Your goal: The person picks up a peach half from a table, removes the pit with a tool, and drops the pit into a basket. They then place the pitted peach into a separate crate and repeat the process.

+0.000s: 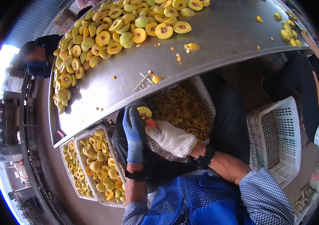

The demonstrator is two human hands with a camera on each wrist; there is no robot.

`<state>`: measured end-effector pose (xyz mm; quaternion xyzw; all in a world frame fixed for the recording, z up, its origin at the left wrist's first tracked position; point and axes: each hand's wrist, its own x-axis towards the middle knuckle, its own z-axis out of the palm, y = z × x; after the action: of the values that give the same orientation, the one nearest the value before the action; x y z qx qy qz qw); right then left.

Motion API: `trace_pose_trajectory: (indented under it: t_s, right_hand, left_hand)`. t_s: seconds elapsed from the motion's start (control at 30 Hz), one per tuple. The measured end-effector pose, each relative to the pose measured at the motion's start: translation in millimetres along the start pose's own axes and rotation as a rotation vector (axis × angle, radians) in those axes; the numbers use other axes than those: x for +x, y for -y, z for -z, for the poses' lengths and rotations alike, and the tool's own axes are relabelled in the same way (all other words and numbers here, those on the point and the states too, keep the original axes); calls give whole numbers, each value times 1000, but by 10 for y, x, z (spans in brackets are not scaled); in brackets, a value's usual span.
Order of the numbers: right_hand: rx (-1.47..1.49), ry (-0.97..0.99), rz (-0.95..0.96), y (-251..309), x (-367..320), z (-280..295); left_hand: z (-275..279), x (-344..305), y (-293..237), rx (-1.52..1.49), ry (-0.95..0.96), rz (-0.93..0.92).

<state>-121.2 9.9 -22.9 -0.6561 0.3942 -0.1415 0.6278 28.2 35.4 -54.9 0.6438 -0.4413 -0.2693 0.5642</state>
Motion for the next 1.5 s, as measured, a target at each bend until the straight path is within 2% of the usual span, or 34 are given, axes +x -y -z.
trace_pose_trajectory:
  t_s: [0.07, 0.17, 0.27, 0.37, 0.47, 0.6, 0.77, 0.9, 1.0, 1.07, 1.13, 1.17, 1.23, 1.27, 1.37, 1.43, 1.5]
  right_hand:
    - [39, -83, 31, -10, -57, -52]
    - [-110, -167, 15, -49, -100, -83]
    - [-85, -146, 42, -74, -178, -32]
    - [-94, -197, 29, -172, -173, -42]
    - [-147, -168, 15, -80, -167, 27]
    - [-225, -168, 46, -51, -128, 78]
    - [-197, -185, 205, -200, -85, 62]
    - [-283, -137, 155, -340, -20, 46]
    - [-245, -118, 106, -292, -36, 33]
    - [-180, -142, 122, -345, -39, -29]
    - [-160, -153, 159, -413, 11, -70]
    - [-150, -155, 182, -423, 38, -78]
    - [-168, -108, 110, -290, 20, -12]
    - [-180, -83, 72, -244, 2, 14]
    - [-223, -120, 134, -251, -60, 31]
    - [-193, -68, 90, -302, -42, 21]
    - [-163, -56, 56, -330, -22, -2]
  left_hand:
    - [11, 21, 140, -47, 20, 80]
    - [-41, 46, 250, -293, -21, 265]
    - [44, -3, 163, -341, 109, 481]
    - [-15, -71, 251, -241, 109, 450]
    - [-62, -80, 229, -340, 71, 437]
    - [-86, -60, 213, -308, 54, 420]
    - [13, -2, 211, -146, 150, 381]
    - [31, 81, 147, -95, 237, 397]
    - [50, 112, 385, -55, 306, 254]
    - [110, 135, 431, 230, 392, -85]
    - [117, 133, 530, 396, 375, -260]
    - [84, 98, 726, 419, 314, -262]
    - [70, 96, 683, 413, 287, -254]
    - [95, 81, 658, 383, 311, -243]
    - [159, 67, 722, 386, 425, -176]
    - [169, 107, 612, 373, 490, 2]
    - [166, 160, 403, 262, 473, 279]
